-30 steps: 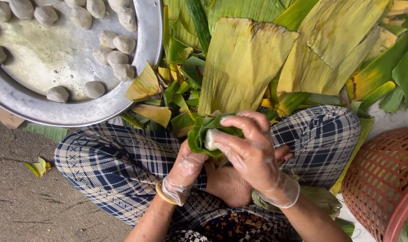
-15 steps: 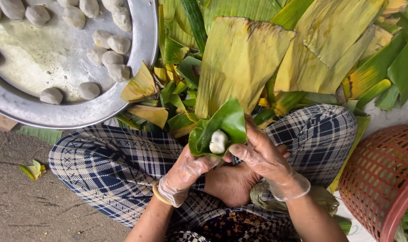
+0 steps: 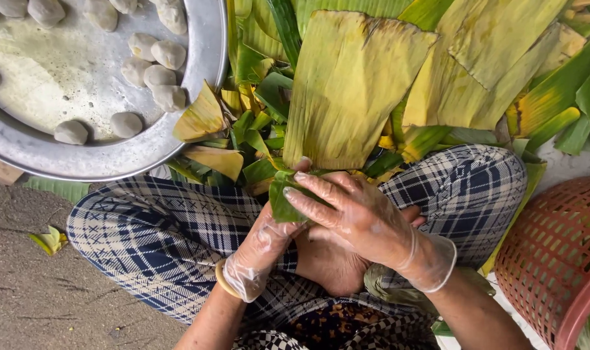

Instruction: Wrapping dough balls in banana leaves and trimming them with scissors.

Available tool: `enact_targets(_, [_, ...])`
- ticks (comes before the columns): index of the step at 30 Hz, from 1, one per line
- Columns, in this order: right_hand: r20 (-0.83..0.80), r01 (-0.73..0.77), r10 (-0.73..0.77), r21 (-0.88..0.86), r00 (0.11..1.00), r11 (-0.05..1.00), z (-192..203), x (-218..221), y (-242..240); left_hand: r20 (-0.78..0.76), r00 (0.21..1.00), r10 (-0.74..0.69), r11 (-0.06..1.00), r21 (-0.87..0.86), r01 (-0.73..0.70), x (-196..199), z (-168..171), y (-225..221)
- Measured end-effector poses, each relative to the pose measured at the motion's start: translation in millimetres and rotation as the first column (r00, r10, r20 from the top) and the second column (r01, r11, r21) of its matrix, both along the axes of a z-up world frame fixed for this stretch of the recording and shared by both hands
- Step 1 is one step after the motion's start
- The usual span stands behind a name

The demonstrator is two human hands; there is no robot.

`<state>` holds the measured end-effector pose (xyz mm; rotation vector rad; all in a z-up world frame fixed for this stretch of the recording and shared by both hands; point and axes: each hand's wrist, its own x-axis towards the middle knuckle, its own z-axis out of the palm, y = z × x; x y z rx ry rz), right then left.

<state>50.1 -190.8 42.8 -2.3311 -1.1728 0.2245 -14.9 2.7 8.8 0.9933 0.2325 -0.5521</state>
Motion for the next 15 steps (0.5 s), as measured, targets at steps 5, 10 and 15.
enact_targets(5, [0.078,0.036,-0.032,-0.050,0.996,0.998,-19,-2,0,0.004,0.999,0.053,0.997,0.056,-0.053,-3,-13,-3])
enact_targets(10, [0.098,0.092,-0.090,-0.015,0.991,0.996,-32,-8,0,0.014,0.995,0.094,0.990,0.107,-0.095,-3,-22,-10])
enact_targets(15, [-0.002,0.166,-0.167,0.116,0.986,0.979,-16,-1,7,0.095,0.965,0.245,0.940,0.222,-0.261,22,15,-11])
